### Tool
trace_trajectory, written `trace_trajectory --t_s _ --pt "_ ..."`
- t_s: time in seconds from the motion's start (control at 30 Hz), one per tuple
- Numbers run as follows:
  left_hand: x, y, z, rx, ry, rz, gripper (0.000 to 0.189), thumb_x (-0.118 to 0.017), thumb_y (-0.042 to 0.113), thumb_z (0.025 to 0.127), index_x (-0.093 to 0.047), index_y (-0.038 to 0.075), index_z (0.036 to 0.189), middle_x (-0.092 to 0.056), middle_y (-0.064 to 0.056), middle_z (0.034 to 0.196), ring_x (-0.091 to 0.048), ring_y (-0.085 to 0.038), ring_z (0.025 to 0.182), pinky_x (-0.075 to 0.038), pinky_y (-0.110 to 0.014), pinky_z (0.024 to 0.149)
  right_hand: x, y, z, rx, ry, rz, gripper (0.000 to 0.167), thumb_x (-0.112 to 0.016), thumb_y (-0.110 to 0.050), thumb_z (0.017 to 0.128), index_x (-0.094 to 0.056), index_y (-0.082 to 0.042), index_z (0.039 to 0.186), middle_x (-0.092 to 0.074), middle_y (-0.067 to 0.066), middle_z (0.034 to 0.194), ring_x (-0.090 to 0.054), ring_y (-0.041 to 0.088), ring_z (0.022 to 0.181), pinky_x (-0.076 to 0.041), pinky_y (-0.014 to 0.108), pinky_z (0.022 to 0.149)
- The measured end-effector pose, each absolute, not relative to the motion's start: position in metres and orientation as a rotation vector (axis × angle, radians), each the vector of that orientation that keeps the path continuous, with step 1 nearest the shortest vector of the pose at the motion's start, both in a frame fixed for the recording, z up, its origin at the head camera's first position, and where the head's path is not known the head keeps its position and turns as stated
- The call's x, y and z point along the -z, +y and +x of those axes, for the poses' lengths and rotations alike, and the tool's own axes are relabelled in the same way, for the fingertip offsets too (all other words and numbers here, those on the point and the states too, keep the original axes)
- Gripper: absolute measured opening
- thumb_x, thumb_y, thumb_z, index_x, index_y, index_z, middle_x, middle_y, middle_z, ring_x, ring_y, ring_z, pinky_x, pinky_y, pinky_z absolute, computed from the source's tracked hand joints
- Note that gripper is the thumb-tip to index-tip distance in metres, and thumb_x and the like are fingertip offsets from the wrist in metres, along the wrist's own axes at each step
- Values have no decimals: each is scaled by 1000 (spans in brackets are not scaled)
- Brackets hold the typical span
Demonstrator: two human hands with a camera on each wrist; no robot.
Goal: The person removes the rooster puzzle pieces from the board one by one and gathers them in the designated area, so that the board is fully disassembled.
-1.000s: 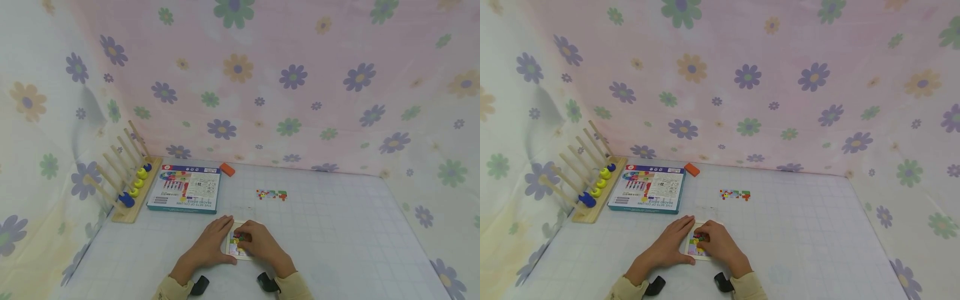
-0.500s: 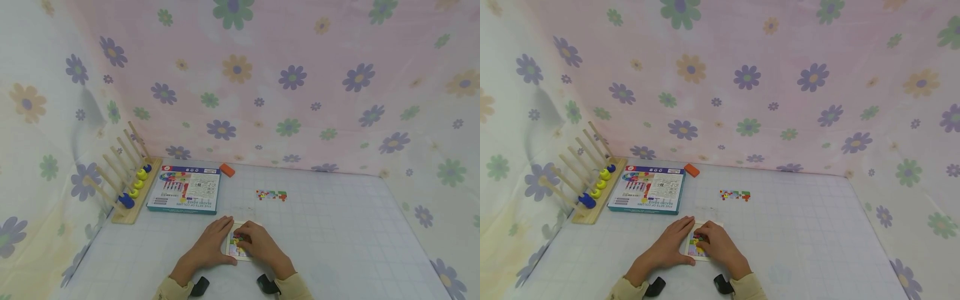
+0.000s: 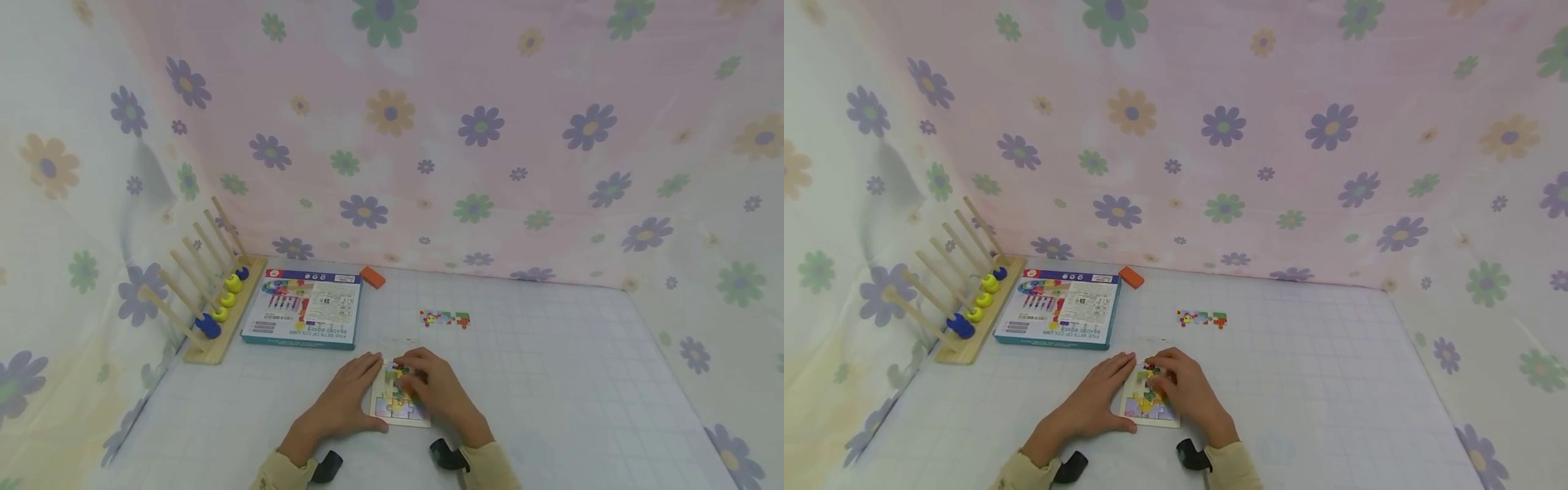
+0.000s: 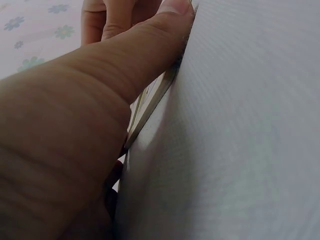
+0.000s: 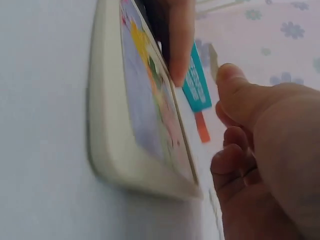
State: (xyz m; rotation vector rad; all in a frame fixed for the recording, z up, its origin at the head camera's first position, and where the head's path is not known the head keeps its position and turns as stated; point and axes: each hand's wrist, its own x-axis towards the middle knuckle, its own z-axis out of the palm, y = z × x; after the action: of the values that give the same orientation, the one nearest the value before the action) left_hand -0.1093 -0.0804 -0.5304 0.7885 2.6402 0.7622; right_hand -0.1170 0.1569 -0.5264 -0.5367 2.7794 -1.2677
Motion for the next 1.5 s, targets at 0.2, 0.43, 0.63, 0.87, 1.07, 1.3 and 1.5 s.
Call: trace_trajectory --t_s 0.2,0.43,0.63,0.87,1.07,1.3,1.5 --pt "530 -80 -109 -772 2628 757 118 -82 65 72 -27 14 163 -24 -2 171 -21 -27 158 -23 -50 131 535 179 -126 1234 2971 -266 29 -75 -18 93 -75 -26 122 -67 -7 123 -56 12 104 -53 29 82" --pt "532 -79 -109 -741 2637 749 119 -81 68 72 -25 16 163 -22 1 171 -20 -25 159 -22 -49 132 543 193 -137 1131 3049 -170 29 -74 -17 94 -75 -21 122 -68 -1 126 -55 19 110 -54 41 93" --pt "533 -78 -110 -753 2633 752 119 -80 69 72 -25 16 163 -22 1 171 -19 -24 159 -21 -49 132 542 194 -153 1057 3086 -182 28 -72 -14 95 -75 -16 123 -67 6 127 -56 25 114 -54 45 96" --pt "527 -79 -110 -755 2628 762 117 -81 66 73 -26 15 163 -23 0 171 -20 -26 159 -22 -50 131 543 194 -165 1072 3068 -180 27 -72 -12 94 -75 -14 121 -67 7 125 -57 30 120 -52 50 103" --pt "524 -79 -109 -760 2625 737 117 -82 64 73 -26 15 163 -23 0 171 -20 -26 159 -21 -49 132 541 191 -167 1125 3054 -144 27 -72 -12 94 -76 -11 121 -66 11 125 -57 32 121 -52 51 103" --pt "524 -78 -108 -769 2621 730 116 -84 62 73 -27 14 163 -23 0 171 -20 -26 159 -21 -50 131 539 190 -166 1107 3048 -118 28 -70 -13 94 -75 -10 122 -65 12 125 -57 33 121 -52 52 103" --pt "526 -78 -108 -749 2624 729 117 -82 65 73 -26 16 163 -22 1 171 -19 -25 159 -21 -49 132 541 189 -165 1091 3082 -107 27 -71 -11 93 -76 -10 120 -65 13 123 -57 34 119 -52 53 100"
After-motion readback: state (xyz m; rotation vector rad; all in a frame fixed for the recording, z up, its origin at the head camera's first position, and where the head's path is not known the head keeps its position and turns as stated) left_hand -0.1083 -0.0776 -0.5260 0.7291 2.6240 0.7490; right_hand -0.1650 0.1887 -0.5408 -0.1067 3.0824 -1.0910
